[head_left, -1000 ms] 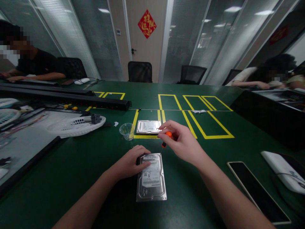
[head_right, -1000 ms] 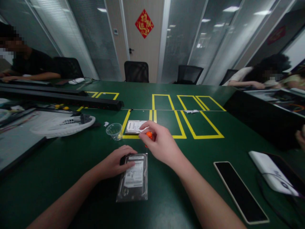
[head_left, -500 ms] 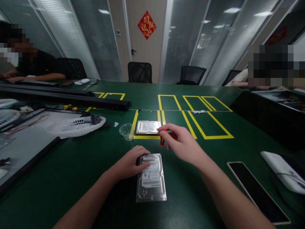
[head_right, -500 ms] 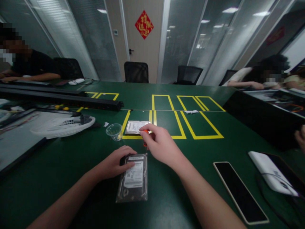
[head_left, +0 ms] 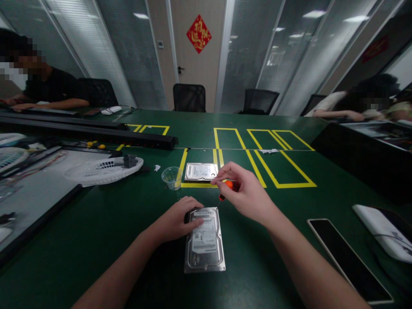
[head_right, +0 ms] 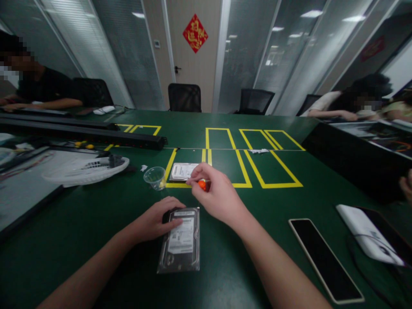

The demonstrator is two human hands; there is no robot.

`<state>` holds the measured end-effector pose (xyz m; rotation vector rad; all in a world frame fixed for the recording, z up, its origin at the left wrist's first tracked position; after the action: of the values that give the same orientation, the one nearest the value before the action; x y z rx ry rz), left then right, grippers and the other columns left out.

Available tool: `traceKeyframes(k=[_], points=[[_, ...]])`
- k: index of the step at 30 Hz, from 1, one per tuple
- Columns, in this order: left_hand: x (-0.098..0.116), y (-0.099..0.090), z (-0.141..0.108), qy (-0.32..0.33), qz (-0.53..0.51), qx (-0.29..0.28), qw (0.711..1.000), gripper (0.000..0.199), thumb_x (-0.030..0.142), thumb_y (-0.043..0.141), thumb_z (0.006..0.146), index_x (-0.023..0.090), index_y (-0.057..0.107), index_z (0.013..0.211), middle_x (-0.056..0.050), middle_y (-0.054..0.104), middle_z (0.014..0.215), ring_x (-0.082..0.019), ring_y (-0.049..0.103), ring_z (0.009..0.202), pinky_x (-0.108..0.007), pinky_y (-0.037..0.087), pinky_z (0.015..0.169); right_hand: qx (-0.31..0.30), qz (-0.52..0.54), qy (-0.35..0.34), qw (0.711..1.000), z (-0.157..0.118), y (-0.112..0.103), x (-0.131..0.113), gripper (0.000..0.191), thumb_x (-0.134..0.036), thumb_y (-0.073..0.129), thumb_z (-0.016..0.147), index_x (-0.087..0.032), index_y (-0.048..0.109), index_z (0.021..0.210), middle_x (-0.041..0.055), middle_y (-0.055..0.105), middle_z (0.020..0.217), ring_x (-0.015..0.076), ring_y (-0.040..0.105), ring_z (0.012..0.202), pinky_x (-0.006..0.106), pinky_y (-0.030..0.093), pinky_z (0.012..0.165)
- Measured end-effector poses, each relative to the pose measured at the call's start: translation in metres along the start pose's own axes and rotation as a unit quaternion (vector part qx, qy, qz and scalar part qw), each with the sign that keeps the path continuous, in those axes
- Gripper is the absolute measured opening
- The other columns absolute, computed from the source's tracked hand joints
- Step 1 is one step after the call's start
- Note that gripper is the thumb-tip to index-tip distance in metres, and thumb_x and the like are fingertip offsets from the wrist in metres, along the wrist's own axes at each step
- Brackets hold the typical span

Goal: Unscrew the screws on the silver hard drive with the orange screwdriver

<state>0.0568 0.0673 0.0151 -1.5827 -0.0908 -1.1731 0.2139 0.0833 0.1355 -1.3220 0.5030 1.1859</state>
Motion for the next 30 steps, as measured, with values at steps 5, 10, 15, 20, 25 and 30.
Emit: traceKeyframes(k=[5,10,15,20,25,30], points=[[-0.0016,0.0004,-0.0004,-0.001,0.003,0.002,1.0,0.028,0.033,0.065,0.096,0.024,0.065,0.122,-0.007,0.065,0.118,-0.024,0.059,0.11,-0.04,0.051,0.096,-0.024,-0.042,-0.003,0.999,0.0015,0.0031,0.0012,0.017,-0.036,0.063,0.097,-0.021,0.069,0.093,0.0013,0.066,0.078,0.0143,0.055,0.066,0.029,0.04,0.06],[-0.0015,0.0005,-0.0003,0.004,-0.001,0.006,1.0,0.029,0.033,0.066,0.096,0.024,0.065,0.123,-0.008,0.065,0.118,-0.024,0.059,0.11,-0.04,0.051,0.096,-0.038,-0.003,0.033,0.999,0.0021,0.0072,0.0039,0.027,-0.04,0.05,0.103,-0.02,0.068,0.097,0.0007,0.064,0.077,0.0125,0.058,0.06,0.026,0.042,0.055],[-0.0019,0.001,0.0,-0.002,0.004,0.0,1.0,0.03,0.033,0.066,0.095,0.024,0.065,0.123,-0.008,0.065,0.119,-0.025,0.059,0.11,-0.04,0.051,0.096,-0.04,0.021,0.061,0.997,0.0019,0.0074,0.0062,0.024,-0.03,0.046,0.103,-0.021,0.067,0.109,0.0,0.064,0.076,0.0131,0.063,0.057,0.026,0.046,0.055],[-0.0015,0.0006,-0.0004,-0.001,0.003,0.002,1.0,0.029,0.031,0.066,0.095,0.024,0.065,0.123,-0.007,0.064,0.12,-0.024,0.059,0.113,-0.039,0.05,0.098,-0.023,-0.014,0.046,0.999,0.0023,0.0031,0.0059,0.018,-0.036,0.061,0.097,-0.02,0.067,0.1,0.0006,0.065,0.071,0.0143,0.06,0.058,0.027,0.042,0.054],[-0.0011,0.0005,-0.0002,-0.004,0.005,-0.001,1.0,0.029,0.031,0.066,0.095,0.024,0.065,0.123,-0.007,0.064,0.119,-0.024,0.06,0.111,-0.04,0.051,0.097,0.002,-0.017,0.031,0.999,0.0016,-0.0003,0.0065,0.012,-0.031,0.066,0.092,-0.02,0.064,0.089,0.0011,0.065,0.074,0.0135,0.055,0.061,0.028,0.041,0.056],[-0.0008,0.0001,0.0002,-0.008,0.003,-0.004,1.0,0.029,0.031,0.066,0.095,0.023,0.065,0.123,-0.008,0.064,0.119,-0.025,0.059,0.112,-0.04,0.051,0.098,0.004,-0.005,-0.006,1.0,-0.0003,0.0014,0.0006,0.003,-0.021,0.062,0.092,-0.02,0.063,0.095,0.0037,0.071,0.097,0.0139,0.059,0.072,0.029,0.045,0.065]])
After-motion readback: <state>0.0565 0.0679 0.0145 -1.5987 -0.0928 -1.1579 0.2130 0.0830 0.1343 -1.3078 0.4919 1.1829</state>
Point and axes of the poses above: each hand's wrist, its own z-axis towards the middle knuckle, its own y-axis out of the palm, x = y × z, the point moved 9 cm from there along z, towards the middle knuckle
